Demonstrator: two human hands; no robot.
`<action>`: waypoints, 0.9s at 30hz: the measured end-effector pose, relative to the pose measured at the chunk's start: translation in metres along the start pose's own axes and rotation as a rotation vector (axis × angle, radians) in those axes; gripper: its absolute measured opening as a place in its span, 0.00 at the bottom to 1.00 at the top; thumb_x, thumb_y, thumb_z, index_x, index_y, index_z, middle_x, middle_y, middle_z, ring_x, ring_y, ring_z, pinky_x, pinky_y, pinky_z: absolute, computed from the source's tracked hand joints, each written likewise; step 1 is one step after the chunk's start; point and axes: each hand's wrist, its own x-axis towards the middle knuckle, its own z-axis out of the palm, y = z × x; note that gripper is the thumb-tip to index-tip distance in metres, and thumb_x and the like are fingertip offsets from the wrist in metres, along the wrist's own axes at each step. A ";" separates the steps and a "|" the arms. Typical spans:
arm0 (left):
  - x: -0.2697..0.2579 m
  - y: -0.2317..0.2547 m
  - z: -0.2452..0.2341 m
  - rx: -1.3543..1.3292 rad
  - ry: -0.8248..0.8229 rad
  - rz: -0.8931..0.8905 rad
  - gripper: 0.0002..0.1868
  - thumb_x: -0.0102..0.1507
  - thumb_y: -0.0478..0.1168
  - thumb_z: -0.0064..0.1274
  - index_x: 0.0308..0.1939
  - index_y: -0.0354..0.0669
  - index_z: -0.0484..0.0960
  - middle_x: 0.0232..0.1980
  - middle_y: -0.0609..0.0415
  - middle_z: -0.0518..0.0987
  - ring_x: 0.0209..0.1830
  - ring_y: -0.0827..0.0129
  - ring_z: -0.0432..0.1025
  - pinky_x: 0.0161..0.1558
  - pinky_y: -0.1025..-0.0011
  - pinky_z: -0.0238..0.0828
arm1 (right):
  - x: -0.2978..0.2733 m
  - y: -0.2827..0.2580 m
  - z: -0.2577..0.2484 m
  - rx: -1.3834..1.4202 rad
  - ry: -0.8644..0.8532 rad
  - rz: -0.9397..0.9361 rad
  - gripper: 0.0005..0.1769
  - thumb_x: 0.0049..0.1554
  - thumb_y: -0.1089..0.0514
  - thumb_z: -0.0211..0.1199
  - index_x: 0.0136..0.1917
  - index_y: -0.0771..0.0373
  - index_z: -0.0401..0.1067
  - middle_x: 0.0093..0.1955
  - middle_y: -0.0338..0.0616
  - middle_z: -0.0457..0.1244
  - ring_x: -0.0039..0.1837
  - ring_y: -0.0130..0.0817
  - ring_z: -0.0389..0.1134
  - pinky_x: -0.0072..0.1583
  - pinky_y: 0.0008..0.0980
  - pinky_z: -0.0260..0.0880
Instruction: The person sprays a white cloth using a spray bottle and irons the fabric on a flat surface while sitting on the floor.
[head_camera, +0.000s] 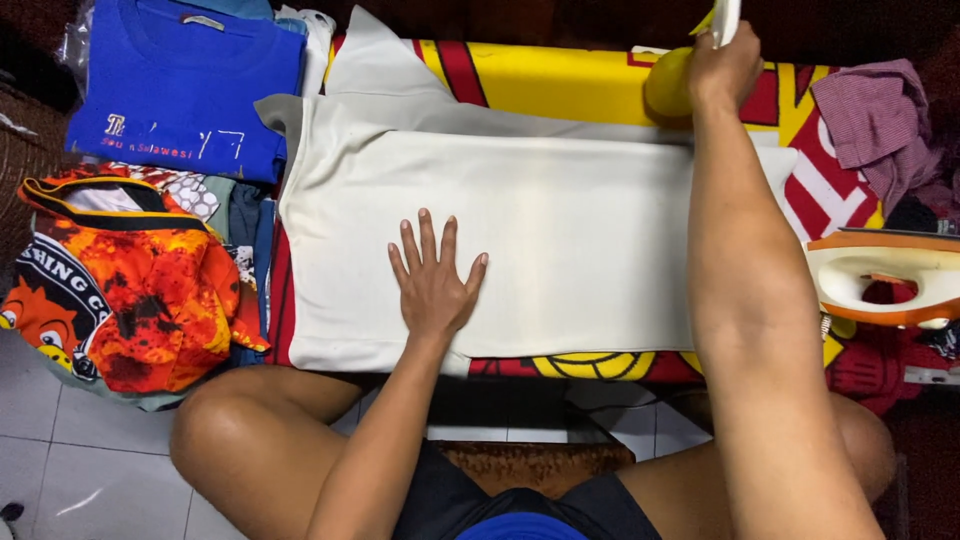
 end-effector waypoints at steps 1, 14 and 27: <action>-0.001 -0.001 0.003 0.019 0.037 0.007 0.41 0.69 0.70 0.28 0.80 0.56 0.56 0.85 0.48 0.42 0.84 0.49 0.33 0.77 0.43 0.26 | 0.002 0.009 0.000 -0.010 0.141 -0.175 0.09 0.55 0.49 0.69 0.46 0.52 0.77 0.44 0.47 0.74 0.46 0.55 0.74 0.47 0.53 0.71; -0.007 0.009 -0.035 -0.064 -0.140 -0.047 0.41 0.69 0.71 0.29 0.79 0.54 0.59 0.85 0.44 0.46 0.85 0.45 0.36 0.77 0.40 0.23 | -0.190 0.001 -0.185 0.094 -0.253 -0.511 0.12 0.60 0.56 0.67 0.48 0.70 0.77 0.33 0.60 0.62 0.36 0.51 0.64 0.40 0.46 0.61; -0.011 -0.095 -0.046 -0.683 -0.106 0.212 0.23 0.67 0.53 0.57 0.65 0.57 0.79 0.63 0.56 0.79 0.69 0.59 0.69 0.71 0.57 0.60 | -0.342 0.053 -0.203 0.173 -0.385 -0.484 0.24 0.59 0.54 0.68 0.69 0.58 0.75 0.51 0.55 0.72 0.52 0.53 0.71 0.54 0.46 0.70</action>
